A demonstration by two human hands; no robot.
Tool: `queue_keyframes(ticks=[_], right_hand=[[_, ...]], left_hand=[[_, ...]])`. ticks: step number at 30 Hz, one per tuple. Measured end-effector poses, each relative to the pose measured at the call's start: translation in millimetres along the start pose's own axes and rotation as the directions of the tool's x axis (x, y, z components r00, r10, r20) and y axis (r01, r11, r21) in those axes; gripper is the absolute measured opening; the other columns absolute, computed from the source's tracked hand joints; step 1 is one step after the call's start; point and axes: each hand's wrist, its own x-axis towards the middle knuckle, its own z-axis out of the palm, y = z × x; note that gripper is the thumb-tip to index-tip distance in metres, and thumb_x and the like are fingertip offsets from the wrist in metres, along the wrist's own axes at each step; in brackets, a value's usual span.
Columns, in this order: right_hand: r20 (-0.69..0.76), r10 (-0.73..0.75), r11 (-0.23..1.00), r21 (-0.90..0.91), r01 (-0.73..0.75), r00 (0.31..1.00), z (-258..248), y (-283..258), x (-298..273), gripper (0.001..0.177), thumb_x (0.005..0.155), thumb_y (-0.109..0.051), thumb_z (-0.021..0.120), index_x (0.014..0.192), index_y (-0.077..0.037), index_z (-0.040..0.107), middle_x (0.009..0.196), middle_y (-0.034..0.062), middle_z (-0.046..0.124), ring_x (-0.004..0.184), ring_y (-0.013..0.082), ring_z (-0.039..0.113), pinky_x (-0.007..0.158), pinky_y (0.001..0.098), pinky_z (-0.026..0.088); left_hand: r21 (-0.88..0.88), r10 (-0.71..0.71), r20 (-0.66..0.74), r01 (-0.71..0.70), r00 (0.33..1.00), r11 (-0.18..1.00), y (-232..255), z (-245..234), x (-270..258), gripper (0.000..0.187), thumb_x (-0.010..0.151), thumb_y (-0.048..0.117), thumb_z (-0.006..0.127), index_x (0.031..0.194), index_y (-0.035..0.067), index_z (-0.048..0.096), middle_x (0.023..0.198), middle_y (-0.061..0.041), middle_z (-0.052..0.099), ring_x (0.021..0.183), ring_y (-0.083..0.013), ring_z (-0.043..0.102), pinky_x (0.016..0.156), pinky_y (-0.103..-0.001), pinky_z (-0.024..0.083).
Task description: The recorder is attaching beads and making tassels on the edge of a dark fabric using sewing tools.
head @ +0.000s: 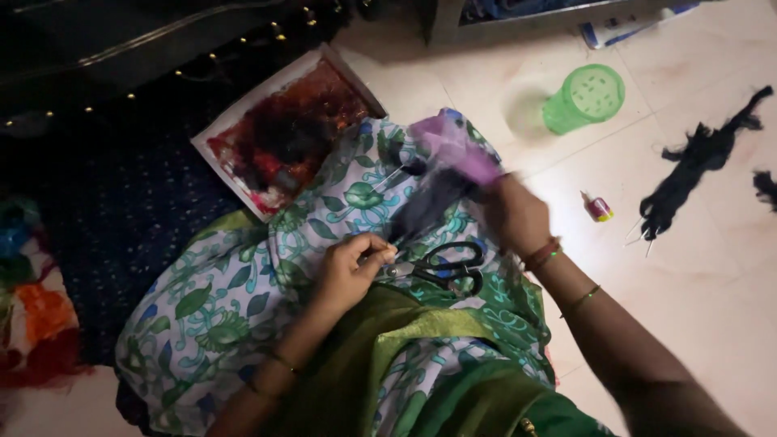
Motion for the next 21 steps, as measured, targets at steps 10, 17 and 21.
queue_keyframes(ticks=[10,17,21], right_hand=[[0.052,-0.340,0.918,-0.201,0.343,0.939,-6,-18,-3,0.022,0.089,-0.015,0.062,0.109,-0.007,0.059,0.096,0.0168,0.070,0.079,0.0350,0.070,0.063,0.0441,0.055],[-0.026,0.552,0.789,0.339,-0.512,0.834,-3,23,10,0.018,0.105,-0.019,0.051,0.113,-0.003,0.051,0.080,0.0184,0.065,0.066,0.0376,0.068,0.057,0.0455,0.053],[0.098,-0.042,0.990,-0.130,0.055,0.994,9,23,-7,0.019,0.094,-0.019,0.065,0.107,-0.005,0.060,0.085,0.0199,0.069,0.073,0.0417,0.067,0.064,0.0493,0.054]], left_hand=[[0.102,0.024,0.042,-0.028,0.999,0.994,17,8,0,0.007,0.092,0.007,0.073,0.097,0.002,0.073,0.091,-0.006,0.078,0.082,-0.0118,0.072,0.071,-0.025,0.055],[0.048,0.027,-0.007,-0.027,1.000,0.998,6,-11,-7,0.005,0.094,0.007,0.071,0.095,0.002,0.072,0.089,-0.005,0.078,0.081,-0.0103,0.073,0.074,-0.024,0.057],[0.101,0.003,-0.014,-0.001,1.000,0.995,10,-8,-6,0.005,0.091,0.006,0.074,0.093,0.001,0.073,0.087,-0.005,0.078,0.079,-0.0111,0.072,0.073,-0.025,0.056]])
